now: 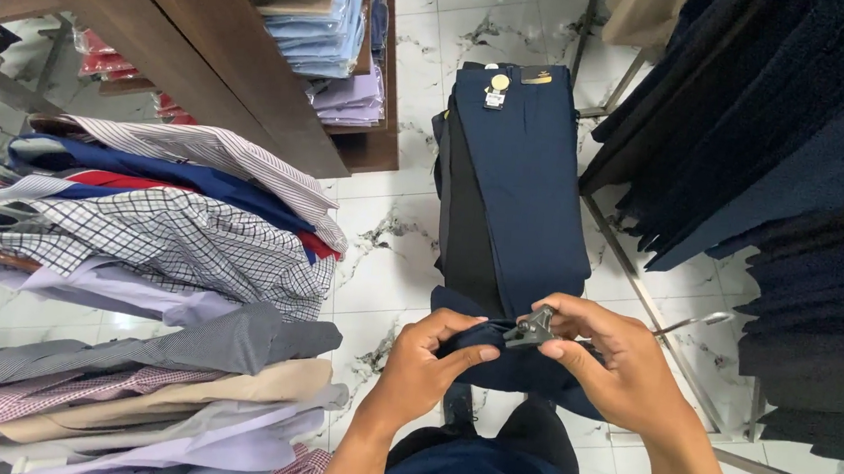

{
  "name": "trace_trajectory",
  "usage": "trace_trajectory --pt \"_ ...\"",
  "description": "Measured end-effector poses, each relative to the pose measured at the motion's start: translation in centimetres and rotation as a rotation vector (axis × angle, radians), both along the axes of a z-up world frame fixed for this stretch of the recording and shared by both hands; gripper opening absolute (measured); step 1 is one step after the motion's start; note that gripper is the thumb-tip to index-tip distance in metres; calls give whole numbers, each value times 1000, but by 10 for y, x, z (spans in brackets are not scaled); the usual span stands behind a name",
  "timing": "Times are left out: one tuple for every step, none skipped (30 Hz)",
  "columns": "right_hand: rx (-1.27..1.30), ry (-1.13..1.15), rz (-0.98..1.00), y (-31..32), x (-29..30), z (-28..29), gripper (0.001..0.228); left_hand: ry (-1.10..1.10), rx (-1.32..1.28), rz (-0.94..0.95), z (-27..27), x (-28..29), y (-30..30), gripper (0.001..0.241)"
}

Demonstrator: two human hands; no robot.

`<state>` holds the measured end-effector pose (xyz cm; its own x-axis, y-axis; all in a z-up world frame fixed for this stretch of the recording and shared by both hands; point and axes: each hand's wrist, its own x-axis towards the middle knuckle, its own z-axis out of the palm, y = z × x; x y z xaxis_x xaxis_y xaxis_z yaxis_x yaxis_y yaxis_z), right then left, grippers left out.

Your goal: Picking up pants from the floor, unfolding them, and hanging them on a clothing rack using hangers.

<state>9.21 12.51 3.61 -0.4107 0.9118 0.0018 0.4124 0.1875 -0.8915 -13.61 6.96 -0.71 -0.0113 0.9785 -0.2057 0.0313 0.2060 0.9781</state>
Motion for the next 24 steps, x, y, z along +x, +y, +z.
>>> trace_trajectory --pt "-1 0 0 -1 0 0 38 0 -1 0 1 0 0 24" --pt "5 16 7 -3 0 1 39 -9 -17 2 1 1 -1 23" --pt "11 32 16 -4 0 1 39 -18 -33 7 2 1 -2 22" --pt "10 31 17 -3 -1 1 39 -19 -33 8 3 1 -2 22" --pt "49 33 9 -3 -2 1 38 -14 -47 8 3 1 -2 25" --pt "87 34 1 -2 -3 1 36 -9 -62 9 4 1 -2 27" --pt "88 34 0 -3 -2 -2 36 -9 -61 8 6 2 -1 27" --pt "77 60 -33 -4 -2 -5 36 -33 -84 13 7 2 -1 29" --pt "64 86 -62 -5 -1 -7 36 -57 -109 21 9 3 -1 32" --pt "63 86 -60 -6 -2 -8 36 -58 -109 24 5 2 -2 32" --pt "92 86 -53 -7 -2 -10 36 -61 -5 23 1 2 -3 28" --pt "121 85 -46 -8 -2 -11 37 -65 99 23 -3 2 -3 25" --pt "122 83 -47 -10 -1 -12 37 -66 99 22 -4 2 -3 25" --pt "127 108 -53 -12 -1 -12 35 -57 103 32 -4 2 -3 23" --pt "132 135 -57 -14 -2 -13 34 -47 106 45 -5 1 -4 21" --pt "132 135 -56 -15 -5 -11 34 -46 106 47 -5 0 -5 21" --pt "147 126 -59 -16 -8 -9 30 -56 127 34 -6 -1 -5 22" --pt "162 117 -62 -17 -10 -7 26 -66 148 22 -6 -1 -6 22" --pt "161 116 -62 -16 -11 -9 26 -66 147 22 -5 -1 -6 22" --pt "172 148 -60 -15 -11 -11 26 -71 113 32 -5 -1 -6 22" --pt "182 180 -57 -14 -12 -13 25 -74 80 44 -4 0 -7 21" --pt "181 180 -57 -13 -11 -15 25 -74 79 44 -4 0 -8 21" --pt "182 151 -41 -12 -10 -18 26 -65 95 30 -4 0 -8 23" --pt "183 121 -25 -11 -9 -20 26 -56 110 16 -4 0 -8 25"
